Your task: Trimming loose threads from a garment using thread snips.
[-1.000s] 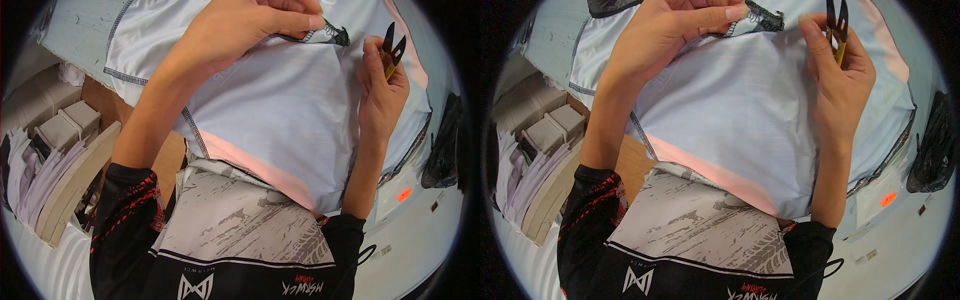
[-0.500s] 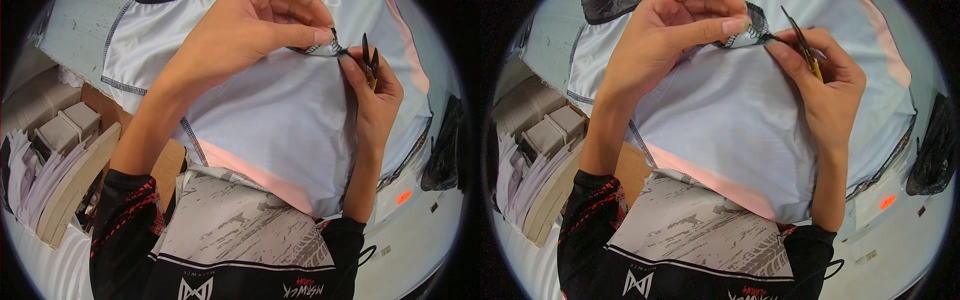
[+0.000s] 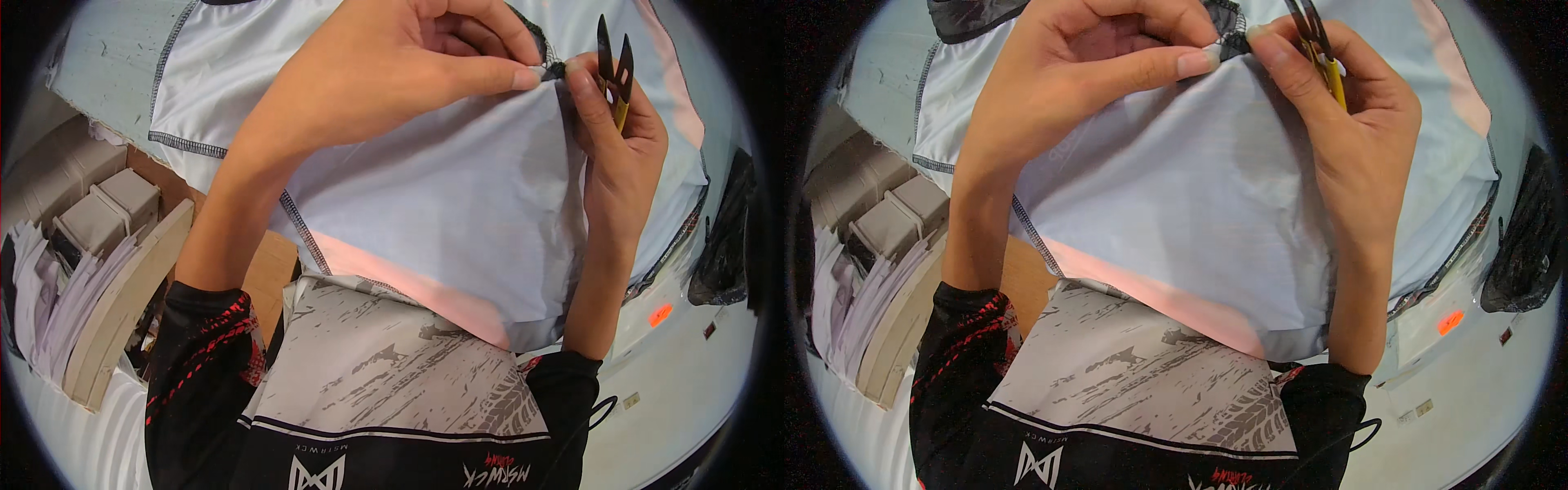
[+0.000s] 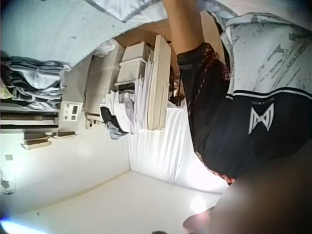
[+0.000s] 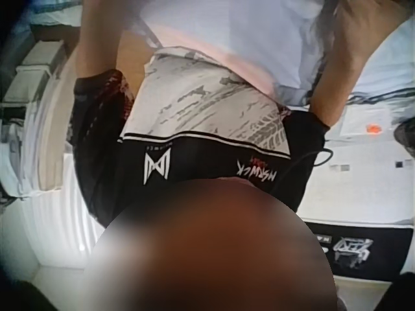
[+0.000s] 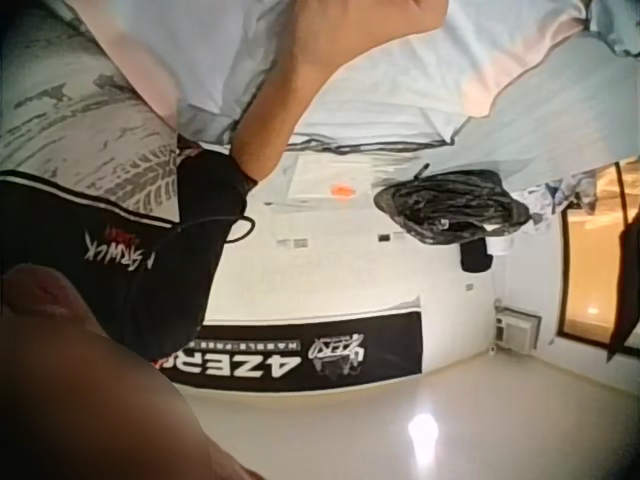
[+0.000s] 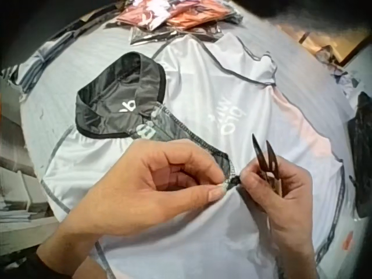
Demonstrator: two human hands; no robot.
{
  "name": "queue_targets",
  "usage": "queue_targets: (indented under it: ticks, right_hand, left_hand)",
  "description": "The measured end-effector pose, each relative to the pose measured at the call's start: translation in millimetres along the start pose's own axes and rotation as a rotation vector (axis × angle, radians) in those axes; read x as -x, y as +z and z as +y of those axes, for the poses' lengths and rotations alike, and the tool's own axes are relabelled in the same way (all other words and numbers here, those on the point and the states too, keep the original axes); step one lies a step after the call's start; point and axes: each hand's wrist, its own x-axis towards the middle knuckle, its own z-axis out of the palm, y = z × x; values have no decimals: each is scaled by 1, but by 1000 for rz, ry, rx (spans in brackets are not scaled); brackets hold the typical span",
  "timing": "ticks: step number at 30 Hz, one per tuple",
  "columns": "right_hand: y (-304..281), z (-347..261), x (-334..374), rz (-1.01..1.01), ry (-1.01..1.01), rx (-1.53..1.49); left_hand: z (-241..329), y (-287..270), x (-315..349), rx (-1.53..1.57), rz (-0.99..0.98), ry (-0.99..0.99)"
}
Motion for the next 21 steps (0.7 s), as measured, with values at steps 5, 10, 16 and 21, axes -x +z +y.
queue_targets:
  ticks: [5, 10, 16, 21]
  right_hand:
    - [-7, 8, 1, 126, -91, 62]
    - [-11, 2, 5, 95, -62, -16]
    - [-21, 7, 11, 101, -7, -61]
    - [-18, 8, 11, 148, -57, 42]
  left_hand:
    - [18, 3, 1, 187, 135, -371]
    - [26, 9, 0, 362, 323, -688]
    - [44, 15, -13, -402, 57, -588]
    - [31, 11, -5, 122, 271, -715]
